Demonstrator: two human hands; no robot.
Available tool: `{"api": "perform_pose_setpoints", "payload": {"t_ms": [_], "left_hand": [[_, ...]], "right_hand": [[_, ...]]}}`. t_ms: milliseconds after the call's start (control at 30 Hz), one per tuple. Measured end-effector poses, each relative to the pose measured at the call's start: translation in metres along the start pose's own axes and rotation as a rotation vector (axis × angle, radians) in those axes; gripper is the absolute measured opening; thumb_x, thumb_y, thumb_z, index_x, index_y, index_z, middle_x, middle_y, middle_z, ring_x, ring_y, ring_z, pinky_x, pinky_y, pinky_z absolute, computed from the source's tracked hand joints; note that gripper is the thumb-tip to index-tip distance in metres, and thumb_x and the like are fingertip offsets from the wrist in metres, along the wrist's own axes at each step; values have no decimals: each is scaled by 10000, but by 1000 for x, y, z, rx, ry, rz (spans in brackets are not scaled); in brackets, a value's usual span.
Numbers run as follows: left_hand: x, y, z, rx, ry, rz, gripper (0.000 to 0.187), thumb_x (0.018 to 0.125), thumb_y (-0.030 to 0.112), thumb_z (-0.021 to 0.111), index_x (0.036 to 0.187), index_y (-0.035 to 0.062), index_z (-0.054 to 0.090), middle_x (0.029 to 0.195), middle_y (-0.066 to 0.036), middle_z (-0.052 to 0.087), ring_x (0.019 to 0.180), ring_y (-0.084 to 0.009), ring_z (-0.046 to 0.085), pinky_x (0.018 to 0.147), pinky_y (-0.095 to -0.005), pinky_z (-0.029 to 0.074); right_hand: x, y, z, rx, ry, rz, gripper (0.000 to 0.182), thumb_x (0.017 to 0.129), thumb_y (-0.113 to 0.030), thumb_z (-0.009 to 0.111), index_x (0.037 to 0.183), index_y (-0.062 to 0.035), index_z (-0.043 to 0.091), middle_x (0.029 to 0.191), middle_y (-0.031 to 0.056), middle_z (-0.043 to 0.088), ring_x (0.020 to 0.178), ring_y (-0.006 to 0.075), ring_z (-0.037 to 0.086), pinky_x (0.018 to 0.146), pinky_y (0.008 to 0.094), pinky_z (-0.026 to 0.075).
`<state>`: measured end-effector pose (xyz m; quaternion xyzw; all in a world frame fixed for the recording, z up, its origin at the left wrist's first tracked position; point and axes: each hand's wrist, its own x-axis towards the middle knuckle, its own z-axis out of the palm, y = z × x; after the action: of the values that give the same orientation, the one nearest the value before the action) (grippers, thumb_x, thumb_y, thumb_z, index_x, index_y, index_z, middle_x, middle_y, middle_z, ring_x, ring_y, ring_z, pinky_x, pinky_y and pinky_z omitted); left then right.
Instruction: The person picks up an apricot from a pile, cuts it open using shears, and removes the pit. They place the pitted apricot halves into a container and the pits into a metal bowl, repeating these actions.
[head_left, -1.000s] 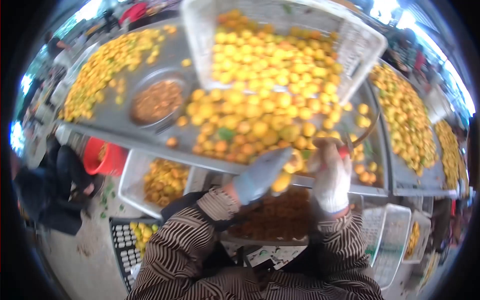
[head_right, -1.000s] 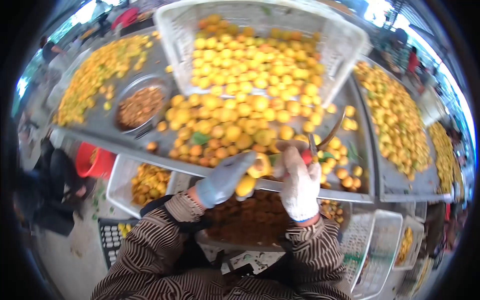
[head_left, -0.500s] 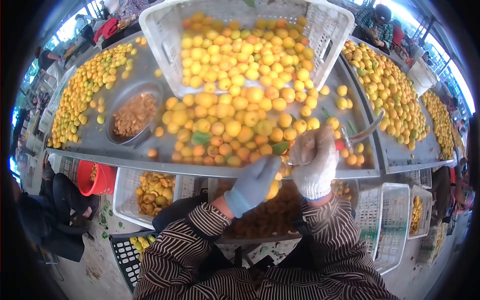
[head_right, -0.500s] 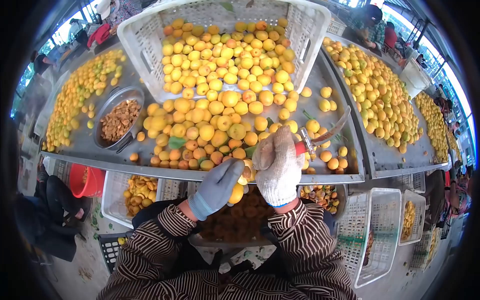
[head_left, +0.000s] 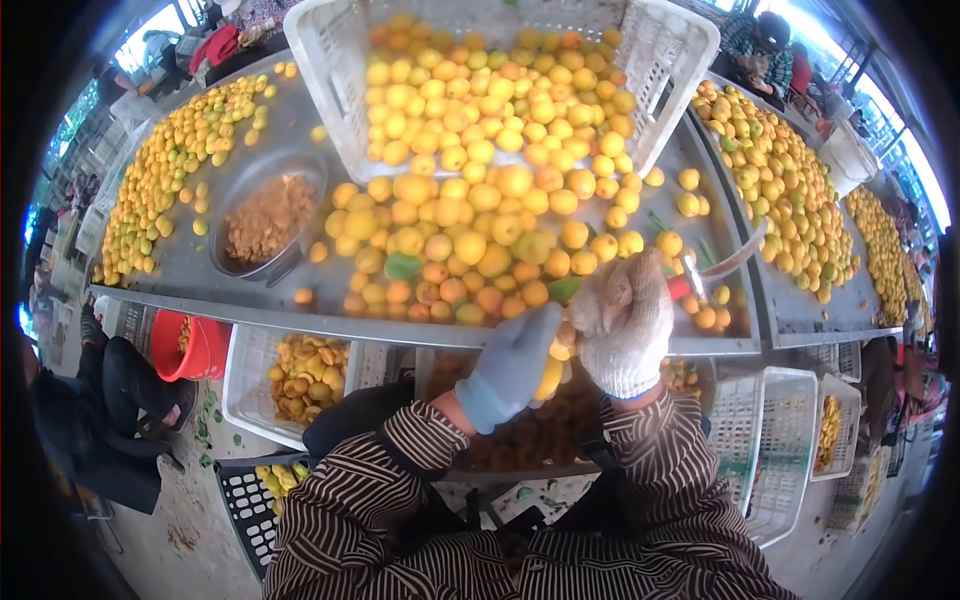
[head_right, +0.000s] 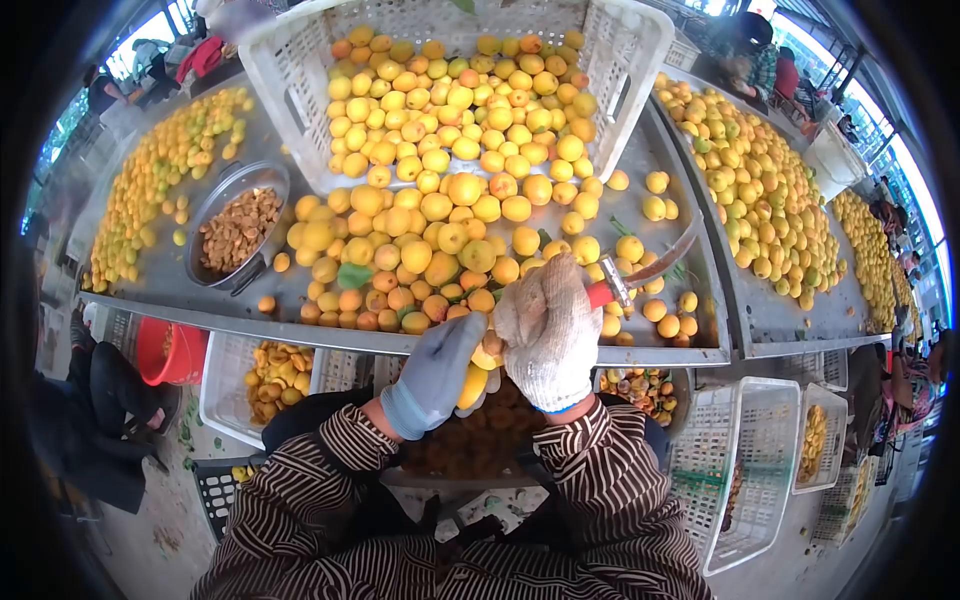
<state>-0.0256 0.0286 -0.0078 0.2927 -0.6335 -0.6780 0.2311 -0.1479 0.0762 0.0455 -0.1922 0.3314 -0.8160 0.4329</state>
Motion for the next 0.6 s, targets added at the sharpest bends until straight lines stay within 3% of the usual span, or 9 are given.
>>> {"api": "perform_pose_setpoints", "payload": {"t_ms": [133,233,300,333,400,433,500,533,600], "left_hand": [[-2,18,-9,-306,-115,-259,447,1035,438,416,935,36,583,728,-52,607,519,-88,558,486,-217,452],[0,21,-16,-530,-267,-379,305,994,289,546,1099,2,562,795,-83,615,571,-126,580,529,-251,476],[-1,32,-10,-183,-134,-451,477,879,82,652,1303,-21,458,886,-110,608,628,-163,591,570,-290,495],[0,26,-13,-181,-133,-450,477,879,82,652,1303,-21,458,886,-110,608,628,-163,591,570,-290,495],[3,9,-21,-228,-290,-284,792,741,-68,689,1437,-24,314,956,-130,586,693,-191,601,612,-324,509],[3,16,-20,-222,-288,-276,792,741,-68,689,1437,-24,314,956,-130,586,693,-191,601,612,-324,509],[4,34,-15,-214,-96,-350,474,900,72,627,1321,-21,432,846,-101,582,610,-168,571,548,-294,482],[6,29,-17,-212,-80,-339,474,900,72,627,1321,-21,432,846,-101,582,610,-168,571,548,-294,482],[9,15,-26,-486,-94,-181,299,1025,272,493,1150,2,517,742,-69,568,523,-144,535,476,-267,431]], "right_hand": [[2,4,-12,-99,-133,-29,443,1025,-457,430,717,-139,412,563,2,353,480,182,407,401,356,426],[-2,6,-4,59,-6,-16,390,1036,-288,460,682,-127,426,515,0,355,427,165,348,396,313,341],[2,10,-11,61,-48,-49,369,1032,-254,466,690,-119,440,514,5,368,443,164,356,406,306,320],[2,8,-10,63,-49,-49,369,1032,-254,466,690,-119,440,514,5,368,443,164,356,406,306,320],[1,1,-2,52,-122,-96,366,1028,-216,466,680,-107,448,514,4,375,441,150,336,422,288,290],[0,-4,1,2,-77,-112,372,1025,-205,466,669,-99,448,515,2,386,442,141,336,427,283,283],[-2,-16,6,-135,9,-102,351,1006,-186,493,679,-61,514,520,0,422,465,104,353,455,259,277],[-3,-22,2,-404,80,-39,259,962,-210,596,819,3,632,595,29,540,541,114,496,503,260,382],[6,-2,-9,-899,44,-174,280,897,-217,698,999,42,677,728,55,642,674,142,618,632,273,490]]}}
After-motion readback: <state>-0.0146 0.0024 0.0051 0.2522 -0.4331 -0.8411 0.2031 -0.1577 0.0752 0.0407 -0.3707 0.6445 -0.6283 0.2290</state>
